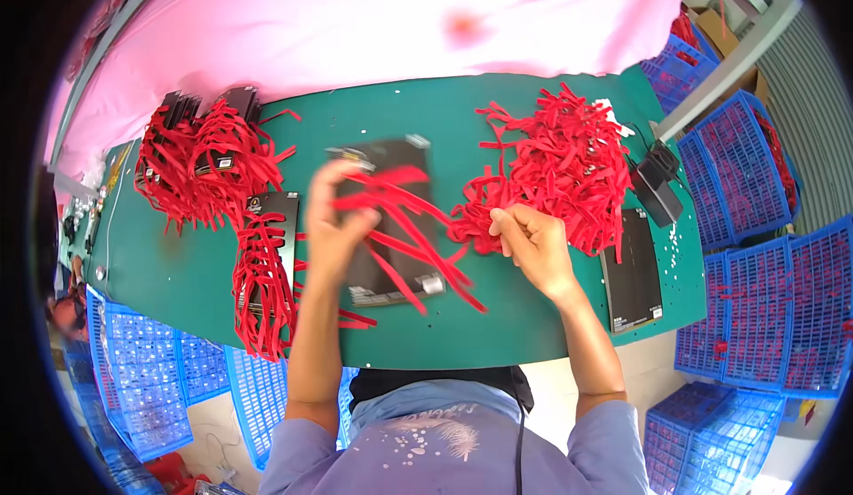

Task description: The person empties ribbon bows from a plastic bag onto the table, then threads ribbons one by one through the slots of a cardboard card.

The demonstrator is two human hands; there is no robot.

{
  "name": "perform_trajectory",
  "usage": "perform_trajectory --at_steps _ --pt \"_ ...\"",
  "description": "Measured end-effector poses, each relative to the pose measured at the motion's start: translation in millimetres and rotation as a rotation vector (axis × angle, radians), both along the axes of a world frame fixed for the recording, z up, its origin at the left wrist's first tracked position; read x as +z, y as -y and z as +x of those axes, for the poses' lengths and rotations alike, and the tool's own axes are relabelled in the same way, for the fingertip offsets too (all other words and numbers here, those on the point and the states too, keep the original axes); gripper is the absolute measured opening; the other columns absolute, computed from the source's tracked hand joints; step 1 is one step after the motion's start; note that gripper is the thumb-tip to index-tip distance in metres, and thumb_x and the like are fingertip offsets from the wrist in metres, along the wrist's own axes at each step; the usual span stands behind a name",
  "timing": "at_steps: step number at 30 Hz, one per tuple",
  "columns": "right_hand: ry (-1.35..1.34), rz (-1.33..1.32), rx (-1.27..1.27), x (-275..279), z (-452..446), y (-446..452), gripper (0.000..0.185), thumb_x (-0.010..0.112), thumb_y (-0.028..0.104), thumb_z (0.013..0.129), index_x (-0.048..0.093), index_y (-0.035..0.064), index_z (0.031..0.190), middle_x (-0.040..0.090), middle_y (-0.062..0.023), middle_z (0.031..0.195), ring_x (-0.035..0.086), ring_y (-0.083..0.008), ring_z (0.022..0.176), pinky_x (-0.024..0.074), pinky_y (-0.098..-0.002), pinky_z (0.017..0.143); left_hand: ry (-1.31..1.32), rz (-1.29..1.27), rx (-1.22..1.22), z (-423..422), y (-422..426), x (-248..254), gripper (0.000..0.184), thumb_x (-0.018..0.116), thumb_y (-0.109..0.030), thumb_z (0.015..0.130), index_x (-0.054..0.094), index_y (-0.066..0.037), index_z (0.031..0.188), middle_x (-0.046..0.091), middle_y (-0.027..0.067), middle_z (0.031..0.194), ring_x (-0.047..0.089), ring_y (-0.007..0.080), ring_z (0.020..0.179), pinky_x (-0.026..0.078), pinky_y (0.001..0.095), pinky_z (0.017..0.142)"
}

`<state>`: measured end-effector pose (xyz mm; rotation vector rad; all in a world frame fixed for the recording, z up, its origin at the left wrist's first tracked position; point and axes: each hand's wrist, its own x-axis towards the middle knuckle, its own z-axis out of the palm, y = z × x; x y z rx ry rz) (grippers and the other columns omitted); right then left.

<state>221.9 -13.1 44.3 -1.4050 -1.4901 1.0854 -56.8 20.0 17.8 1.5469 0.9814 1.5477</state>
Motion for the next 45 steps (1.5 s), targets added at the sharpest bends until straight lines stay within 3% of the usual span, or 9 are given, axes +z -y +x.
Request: perform_trajectory --at_steps 1,3,4,8,15,19,28,34,45 --pt "0.02 -0.008 -0.019 -5.9 5.3 2.2 0.028 0.059 0.022 0.1 0.067 0.0018 0.082 0.051 0.0024 0.054 0.045 -0.0032 0.049 0.0334 -0.0218 0.045 0.289 -0.207 0.08 -4.7 3.0 11.9 0.059 0.067 0.002 0.074 0.053 -0.006 0.13 0.053 0.0071 0.13 0.049 0.0208 0.126 0.036 0.036 0.11" --pt "0.085 0.023 -0.062 -17.7 11.9 6.4 0.025 0.061 0.02 0.098 0.067 0.0012 0.083 0.051 0.0006 0.054 0.047 -0.0042 0.049 0.0343 -0.0229 0.045 0.017 -0.098 0.076 -5.8 -3.9 1.5 0.064 0.065 0.006 0.075 0.051 -0.005 0.136 0.05 0.0079 0.136 0.046 0.0209 0.129 0.036 0.0352 0.111" --pt "0.136 0.062 -0.079 -22.6 13.9 6.5 0.023 0.063 0.019 0.097 0.067 0.001 0.084 0.052 -0.001 0.054 0.047 -0.005 0.048 0.0352 -0.0238 0.045 0.204 -0.353 -0.094 4.1 0.9 -0.1 0.068 0.063 0.008 0.076 0.048 -0.005 0.141 0.046 0.0088 0.142 0.043 0.0216 0.132 0.035 0.0345 0.111" --pt "0.249 0.299 -0.179 -30.7 6.2 8.1 0.011 0.07 0.013 0.089 0.067 0.0022 0.087 0.058 -0.0077 0.062 0.055 -0.0134 0.052 0.0425 -0.0304 0.048 0.237 -0.228 -0.039 1.6 3.5 5.6 0.077 0.06 0.009 0.076 0.038 -0.007 0.148 0.038 0.008 0.15 0.033 0.0189 0.141 0.037 0.0322 0.109" --pt "0.77 0.643 0.072 -28.1 -7.7 -12.2 0.018 0.079 0.01 0.074 0.065 0.0045 0.083 0.056 -0.0103 0.077 0.059 -0.0308 0.081 0.0489 -0.041 0.068 0.208 -0.2 0.02 -4.0 2.9 8.3 0.049 0.052 0.009 0.081 0.056 -0.005 0.128 0.053 0.006 0.131 0.049 0.0157 0.123 0.042 0.0295 0.099" --pt "0.396 0.642 0.022 7.7 -11.2 -6.9 0.02 0.079 0.006 0.073 0.067 0.0039 0.089 0.062 -0.0108 0.084 0.059 -0.0303 0.083 0.0482 -0.0397 0.07 0.024 -0.27 -0.092 -1.5 5.6 -5.4 0.017 0.053 -0.002 0.094 0.068 -0.002 0.103 0.068 0.0022 0.099 0.059 0.0117 0.094 0.044 0.0257 0.086" --pt "0.339 0.828 0.122 6.8 -44.8 8.7 0.023 0.081 0.002 0.073 0.064 0.0015 0.089 0.064 -0.0083 0.081 0.06 -0.0255 0.074 0.0482 -0.0351 0.065 -0.195 -0.268 -0.315 35.4 28.6 -0.8 0.02 0.053 -0.018 0.1 0.059 -0.003 0.111 0.06 0.0094 0.099 0.059 0.0186 0.09 0.047 0.0323 0.083" --pt "0.145 0.607 0.083 -2.2 -39.8 16.7 0.021 0.079 0.004 0.08 0.064 -0.0002 0.092 0.064 -0.0079 0.085 0.058 -0.0171 0.071 0.0478 -0.0315 0.063 -0.199 -0.208 -0.401 36.1 32.1 0.4 0.019 0.062 -0.008 0.094 0.061 -0.002 0.112 0.063 0.0069 0.104 0.061 0.0138 0.094 0.048 0.0282 0.085" --pt "0.169 0.299 0.341 32.9 -29.8 13.4 0.024 0.075 0.007 0.086 0.062 -0.0029 0.103 0.066 -0.0103 0.095 0.07 -0.0186 0.091 0.0574 -0.0313 0.081 -0.254 -0.138 -0.333 34.4 36.2 4.8 0.014 0.065 -0.013 0.093 0.07 -0.006 0.105 0.066 0.0085 0.094 0.061 0.0174 0.085 0.048 0.0307 0.076"
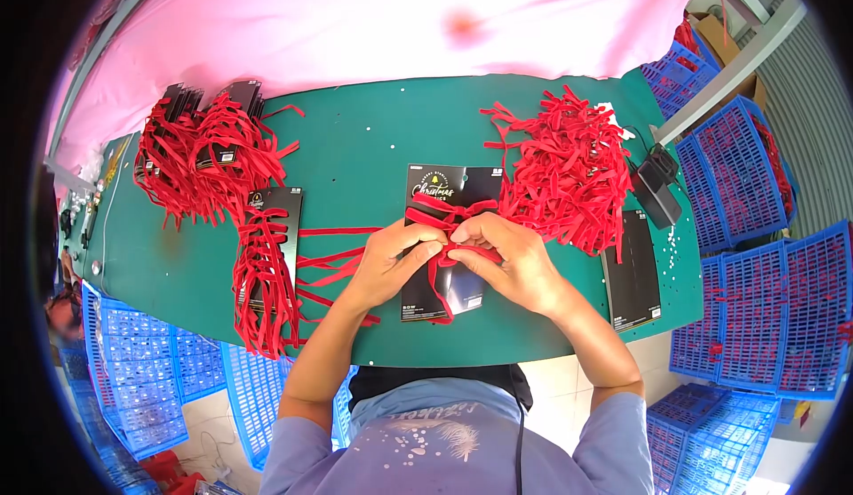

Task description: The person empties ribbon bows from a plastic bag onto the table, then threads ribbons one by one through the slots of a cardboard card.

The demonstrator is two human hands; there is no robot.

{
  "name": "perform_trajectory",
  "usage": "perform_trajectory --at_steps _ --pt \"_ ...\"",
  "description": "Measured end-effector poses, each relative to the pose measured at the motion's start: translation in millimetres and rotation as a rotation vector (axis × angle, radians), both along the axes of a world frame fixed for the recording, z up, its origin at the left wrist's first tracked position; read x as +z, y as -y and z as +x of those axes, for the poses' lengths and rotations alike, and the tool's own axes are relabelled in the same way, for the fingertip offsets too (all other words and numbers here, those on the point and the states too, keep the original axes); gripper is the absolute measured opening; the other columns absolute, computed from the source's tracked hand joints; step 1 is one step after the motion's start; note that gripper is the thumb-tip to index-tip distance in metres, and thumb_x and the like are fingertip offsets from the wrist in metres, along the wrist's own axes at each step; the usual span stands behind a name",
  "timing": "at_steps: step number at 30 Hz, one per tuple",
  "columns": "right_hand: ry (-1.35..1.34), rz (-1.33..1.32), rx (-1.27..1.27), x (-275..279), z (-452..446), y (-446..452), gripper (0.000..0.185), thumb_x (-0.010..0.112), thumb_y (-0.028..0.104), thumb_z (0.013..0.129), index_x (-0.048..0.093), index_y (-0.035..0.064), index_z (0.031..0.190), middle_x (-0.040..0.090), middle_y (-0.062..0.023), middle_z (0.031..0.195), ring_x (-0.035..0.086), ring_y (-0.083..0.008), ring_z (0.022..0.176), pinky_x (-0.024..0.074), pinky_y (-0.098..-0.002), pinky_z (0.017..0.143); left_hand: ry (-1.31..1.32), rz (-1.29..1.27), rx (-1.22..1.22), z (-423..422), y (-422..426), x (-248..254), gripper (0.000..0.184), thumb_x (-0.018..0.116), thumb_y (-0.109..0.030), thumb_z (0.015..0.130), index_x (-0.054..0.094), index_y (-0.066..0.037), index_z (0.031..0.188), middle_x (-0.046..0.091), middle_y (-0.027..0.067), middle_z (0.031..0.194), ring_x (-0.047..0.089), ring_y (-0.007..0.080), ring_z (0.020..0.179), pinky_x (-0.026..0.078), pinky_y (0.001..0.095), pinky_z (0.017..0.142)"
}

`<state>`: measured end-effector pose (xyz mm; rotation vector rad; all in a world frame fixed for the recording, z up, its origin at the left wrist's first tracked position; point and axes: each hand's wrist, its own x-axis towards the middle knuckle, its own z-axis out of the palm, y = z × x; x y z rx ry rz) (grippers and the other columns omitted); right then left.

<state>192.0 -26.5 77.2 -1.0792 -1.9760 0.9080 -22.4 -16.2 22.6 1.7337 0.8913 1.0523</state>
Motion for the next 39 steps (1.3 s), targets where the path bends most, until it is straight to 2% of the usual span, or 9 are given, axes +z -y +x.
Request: perform_trajectory --at_steps 4,8,11,17,24,27,32,35,39 --pt "0.051 -0.017 0.038 7.6 7.2 -5.0 0.024 0.077 0.008 0.084 0.063 -0.0033 0.101 0.068 -0.0111 0.097 0.07 -0.0178 0.087 0.0581 -0.031 0.077 -0.037 0.056 0.009 -0.9 -0.5 -4.4 0.016 0.064 -0.017 0.094 0.07 -0.008 0.106 0.065 0.0092 0.093 0.06 0.0222 0.081 0.049 0.0337 0.073" --pt "0.076 -0.109 0.089 23.7 6.8 -7.6 0.018 0.077 0.004 0.083 0.064 -0.0036 0.094 0.064 -0.0085 0.086 0.067 -0.0134 0.077 0.0527 -0.0246 0.067 0.0 0.058 -0.031 -1.6 -1.8 -4.7 0.016 0.063 -0.016 0.094 0.07 -0.008 0.106 0.067 0.0078 0.093 0.059 0.0216 0.083 0.049 0.0333 0.074" --pt "0.136 0.048 0.161 15.7 9.5 -11.9 0.014 0.075 0.001 0.084 0.064 -0.0033 0.092 0.062 -0.0063 0.084 0.063 -0.0096 0.075 0.0496 -0.0234 0.065 0.029 0.039 -0.045 -1.7 -1.9 -5.7 0.016 0.063 -0.015 0.094 0.07 -0.007 0.106 0.068 0.0073 0.094 0.059 0.0206 0.085 0.049 0.0328 0.075" --pt "-0.299 -0.397 0.017 1.8 6.3 -4.1 0.01 0.074 -0.001 0.085 0.065 -0.0018 0.089 0.064 -0.0033 0.084 0.062 -0.0066 0.079 0.0498 -0.0241 0.066 0.111 0.003 -0.002 -3.1 -5.3 -2.3 0.015 0.065 -0.006 0.09 0.069 -0.005 0.105 0.067 0.0077 0.097 0.063 0.0162 0.089 0.05 0.0303 0.082" --pt "-0.126 -0.186 -0.061 -5.7 0.7 4.4 0.012 0.076 0.003 0.084 0.066 -0.0012 0.086 0.061 -0.0009 0.075 0.052 -0.0032 0.068 0.0422 -0.0224 0.058 0.266 -0.071 0.035 1.1 -9.8 -10.1 0.015 0.063 0.004 0.089 0.062 -0.001 0.102 0.063 0.002 0.098 0.058 0.0084 0.09 0.048 0.0251 0.082" --pt "-0.088 -0.132 -0.089 -4.6 -2.6 12.7 0.012 0.077 0.004 0.083 0.066 -0.0007 0.086 0.06 -0.0004 0.071 0.05 -0.0032 0.064 0.0404 -0.023 0.055 0.445 -0.235 0.018 2.0 -8.1 -7.0 0.018 0.065 0.004 0.087 0.057 -0.003 0.101 0.057 -0.0003 0.097 0.054 0.0062 0.088 0.047 0.0243 0.08" --pt "-0.125 0.018 0.046 -1.4 -18.0 33.5 0.012 0.078 0.005 0.083 0.067 0.0007 0.086 0.062 -0.0013 0.071 0.052 -0.0034 0.062 0.0422 -0.0232 0.054 0.406 -0.097 0.139 -0.7 -13.4 -21.0 0.028 0.072 0.003 0.082 0.054 -0.006 0.101 0.055 0.0001 0.099 0.053 0.0082 0.091 0.044 0.024 0.084" --pt "-0.158 -0.174 -0.143 -6.4 -15.5 20.8 0.011 0.076 0.004 0.085 0.067 -0.0002 0.087 0.065 -0.0005 0.075 0.054 -0.0027 0.067 0.0446 -0.0226 0.057 0.436 -0.18 0.157 1.5 -9.4 -9.6 0.031 0.071 0.008 0.078 0.051 -0.008 0.097 0.053 -0.0003 0.098 0.051 0.008 0.092 0.043 0.0242 0.086" --pt "-0.275 -0.175 -0.195 -18.8 -17.1 11.0 0.01 0.076 0.003 0.085 0.067 -0.0004 0.086 0.065 -0.0007 0.075 0.053 -0.0028 0.067 0.0445 -0.0223 0.059 0.381 -0.047 0.131 1.9 -9.5 -11.6 0.03 0.066 0.011 0.077 0.051 -0.007 0.096 0.051 -0.0007 0.095 0.05 0.0068 0.088 0.044 0.0241 0.081"
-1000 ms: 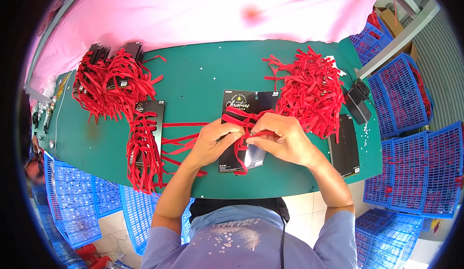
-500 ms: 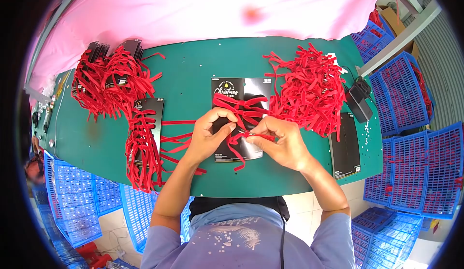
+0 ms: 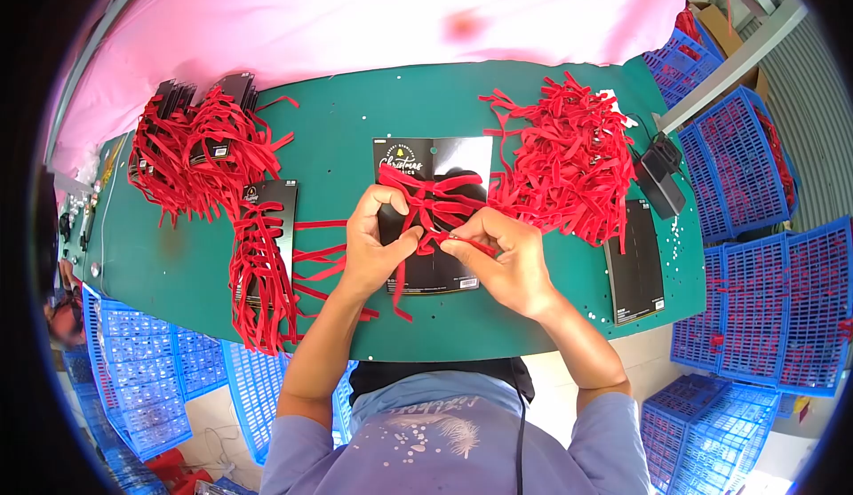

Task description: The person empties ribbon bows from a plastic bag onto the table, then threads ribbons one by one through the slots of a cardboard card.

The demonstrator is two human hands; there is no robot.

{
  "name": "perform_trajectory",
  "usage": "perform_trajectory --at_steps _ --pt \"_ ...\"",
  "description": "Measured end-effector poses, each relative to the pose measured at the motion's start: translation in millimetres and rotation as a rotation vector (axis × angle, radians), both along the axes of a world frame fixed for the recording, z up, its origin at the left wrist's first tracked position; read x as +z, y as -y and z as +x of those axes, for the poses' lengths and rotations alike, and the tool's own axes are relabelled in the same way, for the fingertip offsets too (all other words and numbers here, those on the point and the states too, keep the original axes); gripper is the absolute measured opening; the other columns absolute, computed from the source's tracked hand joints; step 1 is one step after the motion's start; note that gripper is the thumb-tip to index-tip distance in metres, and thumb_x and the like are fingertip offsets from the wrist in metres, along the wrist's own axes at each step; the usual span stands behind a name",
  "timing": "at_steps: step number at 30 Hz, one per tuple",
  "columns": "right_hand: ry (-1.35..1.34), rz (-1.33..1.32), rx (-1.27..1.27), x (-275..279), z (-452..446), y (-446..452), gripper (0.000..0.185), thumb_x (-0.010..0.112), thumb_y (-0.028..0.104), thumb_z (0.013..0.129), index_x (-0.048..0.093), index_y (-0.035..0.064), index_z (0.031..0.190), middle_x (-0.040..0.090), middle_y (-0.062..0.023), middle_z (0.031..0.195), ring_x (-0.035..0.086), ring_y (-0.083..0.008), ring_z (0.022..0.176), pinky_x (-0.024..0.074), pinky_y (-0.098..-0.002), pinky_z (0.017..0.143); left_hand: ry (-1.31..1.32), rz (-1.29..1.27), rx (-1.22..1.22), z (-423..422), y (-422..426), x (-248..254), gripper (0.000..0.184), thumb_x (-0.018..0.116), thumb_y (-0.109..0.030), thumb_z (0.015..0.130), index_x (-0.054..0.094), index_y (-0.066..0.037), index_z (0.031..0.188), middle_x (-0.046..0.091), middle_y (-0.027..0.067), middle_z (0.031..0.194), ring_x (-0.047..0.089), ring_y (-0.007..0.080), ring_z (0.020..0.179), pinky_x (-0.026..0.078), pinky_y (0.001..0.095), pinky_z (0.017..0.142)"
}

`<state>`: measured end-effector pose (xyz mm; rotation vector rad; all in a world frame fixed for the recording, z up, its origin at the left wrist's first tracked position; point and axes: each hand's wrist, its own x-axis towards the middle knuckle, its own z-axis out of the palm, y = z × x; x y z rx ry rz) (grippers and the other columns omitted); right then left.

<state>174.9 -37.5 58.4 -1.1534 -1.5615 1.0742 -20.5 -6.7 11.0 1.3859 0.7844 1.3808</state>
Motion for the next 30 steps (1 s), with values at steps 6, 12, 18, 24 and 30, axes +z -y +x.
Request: perform_trajectory --at_steps 6,12,18,24,30 --pt "0.175 0.138 0.091 8.9 0.4 9.7 0.014 0.079 0.004 0.082 0.066 0.0 0.085 0.064 -0.0035 0.07 0.05 -0.0047 0.057 0.0413 -0.0247 0.051 0.201 -0.18 0.058 1.6 -0.8 -1.9 0.035 0.066 0.014 0.072 0.048 -0.01 0.089 0.046 -0.003 0.088 0.046 0.0028 0.08 0.043 0.0204 0.068" --pt "0.171 0.114 0.041 9.5 -2.8 8.3 0.014 0.078 0.005 0.082 0.066 0.0001 0.085 0.064 -0.0031 0.07 0.051 -0.0045 0.059 0.0419 -0.0239 0.052 0.088 -0.111 0.112 0.6 -1.6 -1.8 0.035 0.066 0.014 0.071 0.046 -0.01 0.087 0.043 -0.0034 0.087 0.042 0.0025 0.077 0.041 0.0194 0.067" --pt "0.157 0.04 -0.014 5.2 -5.8 -2.3 0.012 0.076 0.006 0.084 0.066 -0.0007 0.085 0.063 -0.0024 0.069 0.05 -0.0036 0.062 0.0412 -0.0245 0.054 0.044 -0.019 0.079 3.8 5.3 9.1 0.035 0.06 0.015 0.075 0.045 -0.008 0.096 0.046 -0.0014 0.09 0.046 0.0047 0.082 0.043 0.0218 0.074" --pt "0.184 0.037 -0.035 4.7 -8.1 -3.6 0.011 0.076 0.005 0.084 0.066 -0.0006 0.083 0.062 -0.0011 0.067 0.049 -0.0026 0.061 0.039 -0.0239 0.053 0.014 0.031 0.075 3.9 5.6 8.4 0.036 0.06 0.015 0.075 0.045 -0.008 0.097 0.046 -0.0001 0.091 0.047 0.005 0.081 0.043 0.0223 0.073" --pt "0.1 -0.117 -0.082 7.2 -12.0 -2.9 0.012 0.075 0.005 0.086 0.065 -0.001 0.082 0.063 0.0 0.069 0.05 -0.0014 0.061 0.0395 -0.0222 0.052 -0.026 0.013 0.073 6.8 11.3 6.1 0.033 0.06 0.014 0.077 0.045 -0.006 0.097 0.046 0.0 0.09 0.046 0.0051 0.08 0.043 0.0221 0.072"
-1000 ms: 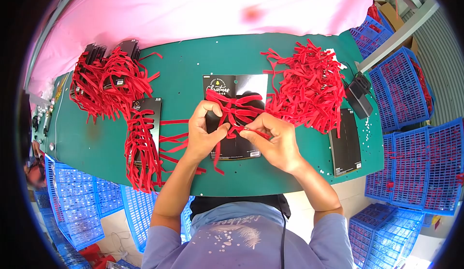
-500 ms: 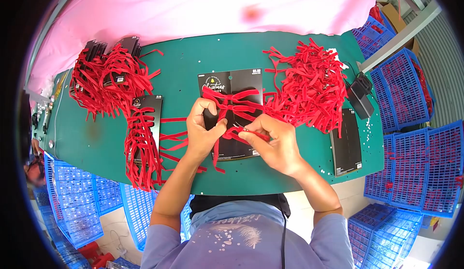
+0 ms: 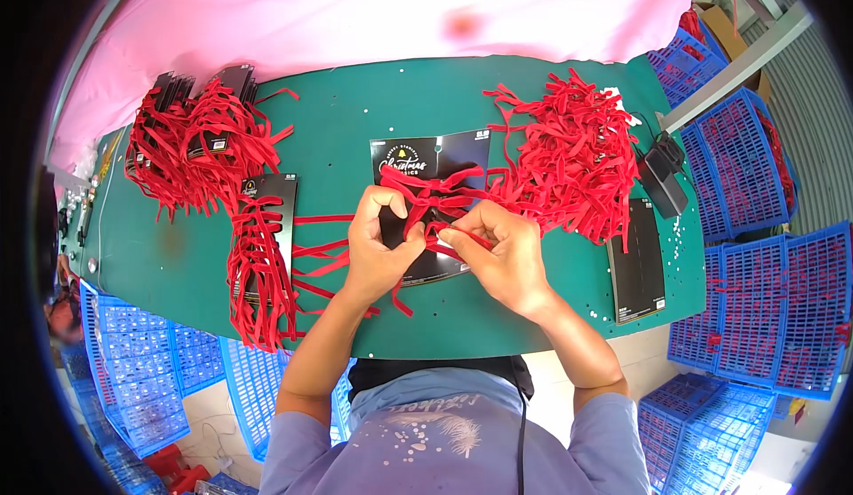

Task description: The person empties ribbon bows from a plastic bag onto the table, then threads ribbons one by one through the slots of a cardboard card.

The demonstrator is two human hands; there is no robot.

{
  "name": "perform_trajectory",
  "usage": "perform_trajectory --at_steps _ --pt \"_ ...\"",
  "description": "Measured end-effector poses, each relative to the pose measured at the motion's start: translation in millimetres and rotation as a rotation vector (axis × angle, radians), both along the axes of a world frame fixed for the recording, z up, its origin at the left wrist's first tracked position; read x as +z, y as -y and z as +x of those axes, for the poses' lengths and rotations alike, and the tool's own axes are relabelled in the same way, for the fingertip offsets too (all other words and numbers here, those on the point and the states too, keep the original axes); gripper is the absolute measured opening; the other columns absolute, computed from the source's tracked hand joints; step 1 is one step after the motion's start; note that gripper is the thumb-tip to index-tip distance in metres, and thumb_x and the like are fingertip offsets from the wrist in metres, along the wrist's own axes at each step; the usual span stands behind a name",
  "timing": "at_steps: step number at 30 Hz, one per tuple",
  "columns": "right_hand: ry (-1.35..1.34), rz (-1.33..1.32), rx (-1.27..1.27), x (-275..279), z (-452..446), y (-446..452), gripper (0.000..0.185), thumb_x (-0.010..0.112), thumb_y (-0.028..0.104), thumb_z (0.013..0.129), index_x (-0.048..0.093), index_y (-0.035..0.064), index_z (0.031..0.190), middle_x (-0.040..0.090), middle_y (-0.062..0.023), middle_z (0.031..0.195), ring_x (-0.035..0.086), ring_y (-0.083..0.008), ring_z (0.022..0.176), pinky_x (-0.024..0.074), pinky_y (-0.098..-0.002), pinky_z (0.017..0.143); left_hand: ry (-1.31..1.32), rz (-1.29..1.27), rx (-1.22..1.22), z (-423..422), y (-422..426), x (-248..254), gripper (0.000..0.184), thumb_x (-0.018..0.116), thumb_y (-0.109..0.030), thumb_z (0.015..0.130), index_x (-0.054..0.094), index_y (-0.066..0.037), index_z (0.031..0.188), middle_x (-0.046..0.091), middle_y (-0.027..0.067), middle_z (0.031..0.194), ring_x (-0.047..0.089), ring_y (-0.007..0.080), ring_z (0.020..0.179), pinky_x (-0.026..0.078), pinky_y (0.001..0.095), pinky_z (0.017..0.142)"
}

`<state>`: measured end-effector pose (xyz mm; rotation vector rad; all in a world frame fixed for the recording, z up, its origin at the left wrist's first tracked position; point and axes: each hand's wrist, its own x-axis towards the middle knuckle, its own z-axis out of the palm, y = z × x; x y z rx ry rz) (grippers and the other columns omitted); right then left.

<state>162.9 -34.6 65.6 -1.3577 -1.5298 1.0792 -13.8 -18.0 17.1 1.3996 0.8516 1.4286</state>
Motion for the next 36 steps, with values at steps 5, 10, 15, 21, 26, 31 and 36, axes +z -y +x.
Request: perform_trajectory --at_steps 5,10,15,21,26,31,36 --pt "-0.187 -0.109 0.045 -2.4 6.9 -5.3 0.01 0.073 0.005 0.087 0.065 0.0005 0.084 0.063 -0.0006 0.069 0.054 -0.0026 0.059 0.0408 -0.0208 0.051 -0.011 0.002 -0.038 -3.9 -1.2 -1.8 0.032 0.06 0.012 0.078 0.045 -0.007 0.099 0.048 0.0002 0.092 0.047 0.0063 0.083 0.042 0.0231 0.076" --pt "-0.383 -0.286 0.11 -3.5 22.1 -11.6 0.009 0.073 0.005 0.087 0.066 0.0006 0.085 0.062 -0.0023 0.068 0.054 -0.0049 0.055 0.0417 -0.0208 0.049 -0.029 0.025 -0.067 -7.7 -6.4 0.3 0.033 0.06 0.011 0.078 0.046 -0.006 0.103 0.049 0.0016 0.095 0.049 0.0094 0.088 0.042 0.0252 0.083" --pt "-0.317 -0.172 0.093 -10.4 13.0 -5.3 0.009 0.073 0.005 0.087 0.065 0.0006 0.085 0.063 -0.0024 0.07 0.054 -0.0048 0.055 0.0418 -0.0207 0.049 -0.171 0.057 -0.127 -2.8 1.6 5.2 0.036 0.057 0.012 0.08 0.046 -0.006 0.109 0.047 0.0024 0.101 0.048 0.0101 0.095 0.039 0.0253 0.09" --pt "-0.429 -0.34 0.145 -15.3 18.4 -13.4 0.012 0.075 0.007 0.087 0.065 0.0014 0.082 0.064 -0.0034 0.067 0.052 -0.0049 0.049 0.0365 -0.02 0.043 -0.022 -0.035 -0.256 -4.9 -3.4 -0.4 0.04 0.051 0.013 0.078 0.048 -0.006 0.113 0.048 0.0035 0.108 0.048 0.0109 0.102 0.039 0.0268 0.094" --pt "-0.244 -0.353 0.156 -8.3 19.8 -16.8 0.017 0.075 0.009 0.087 0.063 0.0032 0.077 0.063 -0.0033 0.062 0.05 -0.0039 0.044 0.0332 -0.0193 0.039 0.118 -0.151 -0.274 -7.8 -6.9 -7.1 0.037 0.06 0.006 0.078 0.05 -0.007 0.111 0.051 0.0031 0.109 0.05 0.0119 0.104 0.041 0.029 0.095" --pt "-0.075 0.023 -0.005 -13.5 14.7 -5.1 0.019 0.077 0.013 0.085 0.062 0.0026 0.082 0.062 -0.0024 0.069 0.052 -0.0047 0.054 0.0388 -0.021 0.048 0.056 -0.074 -0.102 -3.8 -8.5 -0.3 0.044 0.07 0.009 0.072 0.05 -0.007 0.108 0.051 0.002 0.107 0.05 0.0109 0.102 0.042 0.028 0.094" --pt "0.451 0.407 0.186 -12.0 11.6 13.0 0.022 0.083 0.02 0.075 0.067 0.0058 0.08 0.064 -0.0077 0.08 0.063 -0.0251 0.078 0.0482 -0.037 0.062 0.018 -0.049 -0.011 -5.8 -12.3 -11.2 0.04 0.065 0.01 0.075 0.051 -0.005 0.109 0.052 0.0035 0.108 0.051 0.0132 0.105 0.04 0.0287 0.097"
